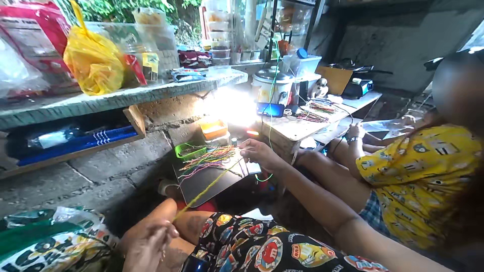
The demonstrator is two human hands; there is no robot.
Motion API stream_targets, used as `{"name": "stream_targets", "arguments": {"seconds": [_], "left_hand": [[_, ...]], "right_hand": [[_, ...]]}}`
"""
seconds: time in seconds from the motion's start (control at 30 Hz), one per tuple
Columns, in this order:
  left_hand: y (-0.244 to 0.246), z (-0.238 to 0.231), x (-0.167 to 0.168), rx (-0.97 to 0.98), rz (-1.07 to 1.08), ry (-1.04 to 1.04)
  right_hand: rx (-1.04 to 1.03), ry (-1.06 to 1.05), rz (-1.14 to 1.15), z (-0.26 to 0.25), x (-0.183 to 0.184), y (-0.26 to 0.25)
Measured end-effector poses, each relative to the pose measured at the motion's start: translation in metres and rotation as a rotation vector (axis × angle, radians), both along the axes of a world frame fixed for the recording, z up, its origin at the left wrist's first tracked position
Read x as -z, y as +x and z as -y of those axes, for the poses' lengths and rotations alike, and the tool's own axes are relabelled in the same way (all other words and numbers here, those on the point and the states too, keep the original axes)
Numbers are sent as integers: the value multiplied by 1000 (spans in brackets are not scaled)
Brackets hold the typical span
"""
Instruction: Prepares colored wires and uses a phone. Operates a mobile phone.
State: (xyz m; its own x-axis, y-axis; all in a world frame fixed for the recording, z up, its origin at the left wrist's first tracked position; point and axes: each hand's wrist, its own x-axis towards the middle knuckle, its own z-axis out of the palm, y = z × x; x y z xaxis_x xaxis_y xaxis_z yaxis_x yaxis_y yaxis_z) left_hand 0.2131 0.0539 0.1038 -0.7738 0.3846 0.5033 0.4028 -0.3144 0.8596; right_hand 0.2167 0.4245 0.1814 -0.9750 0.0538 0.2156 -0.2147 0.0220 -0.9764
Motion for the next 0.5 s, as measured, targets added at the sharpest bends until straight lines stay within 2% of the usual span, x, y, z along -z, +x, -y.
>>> {"name": "stream_targets", "arguments": {"seconds": [0.07, 0.1, 0.17, 0.23, 0.3, 0.37, 0.4, 0.43, 0.47, 0.5], "left_hand": [[8, 2, -3, 52, -39, -249], [9, -1, -3, 14, -32, -404], [4, -11, -1, -126, -15, -731], [-1, -22, 3, -322, 0, -833], [-4, -24, 5, -563, -30, -746], [-13, -17, 11, -695, -33, -523], [-15, -14, 11, -665, -14, -343], [-13, -11, 8, -553, 7, -159], [-9, -7, 5, -410, -5, -36], [-7, -2, 5, -269, -50, -12]], "right_hand": [[61, -48, -20, -2, -4, -1], [70, -57, -51, -2, -7, 1], [59, -10, -95, 2, -18, 9], [44, 77, -130, 12, -27, 21], [28, 166, -177, 17, -30, 27], [51, 282, -199, 15, -28, 26], [91, 359, -195, 13, -26, 23], [132, 429, -180, 9, -22, 19], [165, 468, -160, 5, -17, 14], [189, 471, -138, 0, -11, 8]]}}
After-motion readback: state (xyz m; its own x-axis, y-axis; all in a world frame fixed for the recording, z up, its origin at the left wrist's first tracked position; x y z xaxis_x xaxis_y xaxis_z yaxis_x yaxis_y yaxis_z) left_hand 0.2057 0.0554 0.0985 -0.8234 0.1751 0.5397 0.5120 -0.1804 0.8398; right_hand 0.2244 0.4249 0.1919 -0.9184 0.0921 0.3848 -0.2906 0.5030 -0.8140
